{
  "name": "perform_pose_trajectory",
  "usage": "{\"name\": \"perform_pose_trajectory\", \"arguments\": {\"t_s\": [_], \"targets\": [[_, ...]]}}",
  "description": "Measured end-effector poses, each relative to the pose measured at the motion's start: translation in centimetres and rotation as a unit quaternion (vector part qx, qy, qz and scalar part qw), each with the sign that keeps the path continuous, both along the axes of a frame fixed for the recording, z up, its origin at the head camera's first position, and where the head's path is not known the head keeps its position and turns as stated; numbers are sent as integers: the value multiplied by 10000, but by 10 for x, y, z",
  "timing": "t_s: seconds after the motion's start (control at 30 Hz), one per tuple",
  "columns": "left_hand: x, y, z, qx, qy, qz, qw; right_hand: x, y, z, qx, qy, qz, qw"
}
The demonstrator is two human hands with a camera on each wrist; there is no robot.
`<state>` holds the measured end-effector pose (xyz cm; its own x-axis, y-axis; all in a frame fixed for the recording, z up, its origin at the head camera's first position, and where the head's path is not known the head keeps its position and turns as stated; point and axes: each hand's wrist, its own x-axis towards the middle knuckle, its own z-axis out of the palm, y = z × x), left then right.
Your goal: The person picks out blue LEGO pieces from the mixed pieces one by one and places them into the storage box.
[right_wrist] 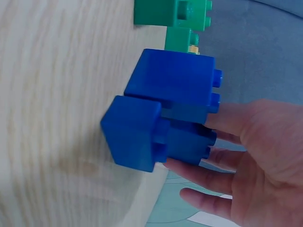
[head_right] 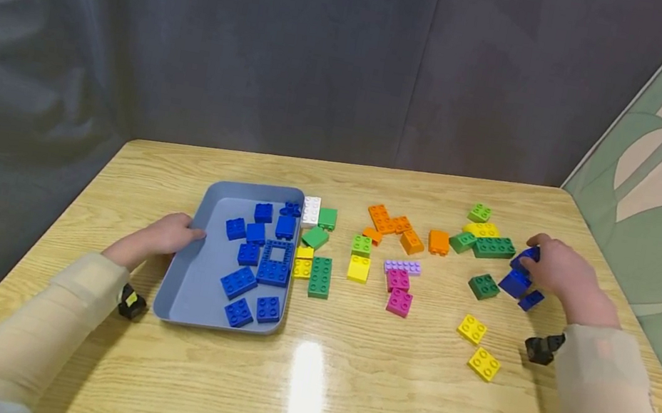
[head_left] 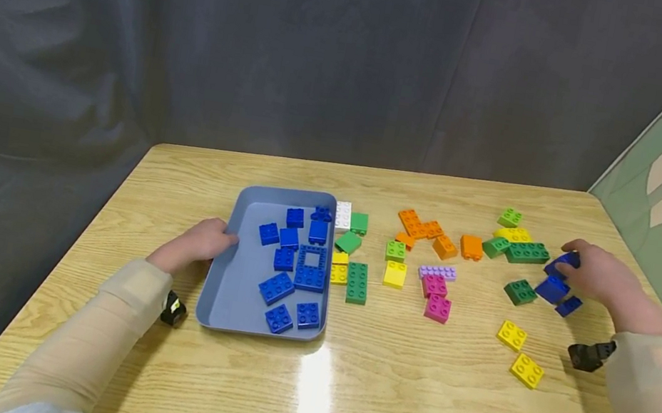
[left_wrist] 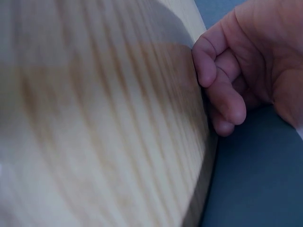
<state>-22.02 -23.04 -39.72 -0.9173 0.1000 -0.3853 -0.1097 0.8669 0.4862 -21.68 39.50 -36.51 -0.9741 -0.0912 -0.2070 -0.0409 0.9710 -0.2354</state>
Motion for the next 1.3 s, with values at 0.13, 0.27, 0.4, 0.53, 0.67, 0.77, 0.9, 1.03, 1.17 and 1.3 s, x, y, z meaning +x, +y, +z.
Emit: {"name": "perform_pose_trajectory", "arguments": {"t_s": [0.13,0.27,0.4,0.53,0.67,0.77,0.9,1.03,1.17,1.3], "targets": [[0,0,0,-45,-25,-41,10000,0,-1,3,-19,281,122,9995],[-1,0,0,-93,1,-87,9999,2,-8,12,4,658,223,9976],[0,1,1,-98,29,-73,9999,2,-25,23,8,850,235,9961],[1,2,0,-74,24,-7,10000,0,-46,30,60,1083,386,9934],[1,2,-1,-88,3,9,10000,-1,-70,36,74,1425,679,9874],[2,2,-1,-107,5,9,9999,-1,-89,42,110,1703,956,9807],[2,1,0,-156,-9,1,9999,-2,-113,49,232,1994,1343,9704],[1,2,2,-198,33,-60,9998,-2,-135,55,288,2159,1772,9598],[1,2,3,-173,39,-59,9998,-2,-156,59,288,2205,2138,9512],[1,2,4,-176,2,-25,9998,-4,-174,59,210,2354,2449,9403]]}}
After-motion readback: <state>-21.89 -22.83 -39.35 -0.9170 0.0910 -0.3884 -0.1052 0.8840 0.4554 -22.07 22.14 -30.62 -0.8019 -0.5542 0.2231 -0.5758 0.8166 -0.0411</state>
